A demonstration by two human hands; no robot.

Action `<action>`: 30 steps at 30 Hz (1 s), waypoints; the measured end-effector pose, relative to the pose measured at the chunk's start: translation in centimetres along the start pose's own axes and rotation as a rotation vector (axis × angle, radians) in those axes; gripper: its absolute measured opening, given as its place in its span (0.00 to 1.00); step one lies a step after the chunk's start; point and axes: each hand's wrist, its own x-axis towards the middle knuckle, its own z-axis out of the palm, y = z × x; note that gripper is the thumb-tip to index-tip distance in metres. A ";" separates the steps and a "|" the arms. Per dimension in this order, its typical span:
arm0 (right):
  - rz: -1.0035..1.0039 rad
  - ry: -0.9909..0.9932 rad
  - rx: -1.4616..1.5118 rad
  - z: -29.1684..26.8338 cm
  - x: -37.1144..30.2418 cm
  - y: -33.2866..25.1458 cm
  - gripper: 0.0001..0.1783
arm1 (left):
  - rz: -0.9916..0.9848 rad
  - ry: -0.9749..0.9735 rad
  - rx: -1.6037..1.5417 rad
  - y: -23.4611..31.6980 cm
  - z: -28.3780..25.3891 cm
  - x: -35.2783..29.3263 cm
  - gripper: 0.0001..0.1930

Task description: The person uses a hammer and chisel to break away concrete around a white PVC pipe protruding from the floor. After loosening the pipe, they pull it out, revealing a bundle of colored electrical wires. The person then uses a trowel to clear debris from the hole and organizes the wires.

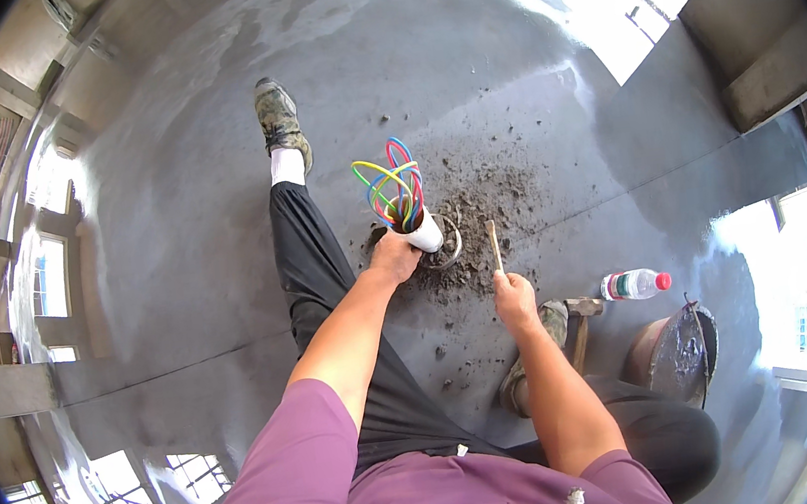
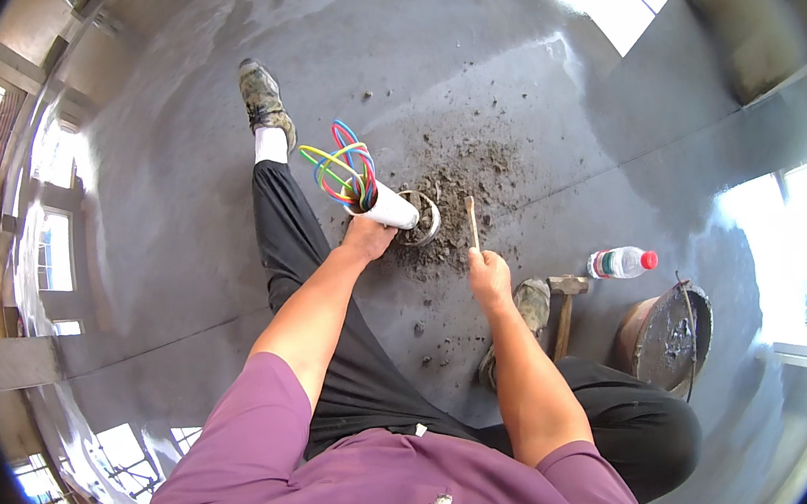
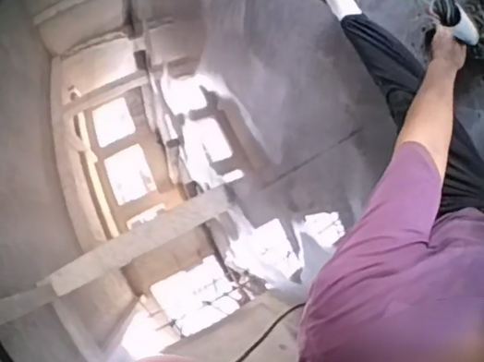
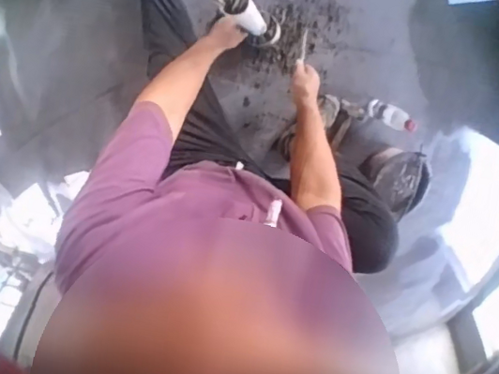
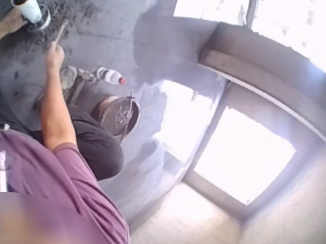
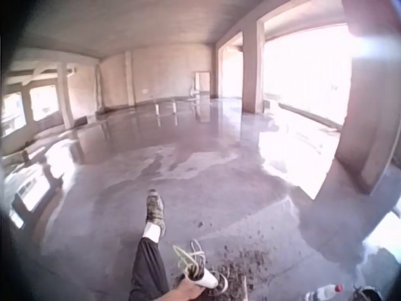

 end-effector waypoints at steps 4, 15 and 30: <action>-0.015 -0.045 -0.048 0.9 -0.2 -1.9 0.26 | -0.017 0.071 0.067 -7.1 2.0 2.8 0.14; -0.066 -0.048 -0.020 1.6 -0.3 -4.1 0.23 | 0.184 -0.136 -0.533 -5.7 0.9 5.2 0.14; -0.087 0.004 -0.058 -0.8 -1.4 -7.6 0.24 | -0.031 -0.540 0.053 6.9 -5.5 4.4 0.20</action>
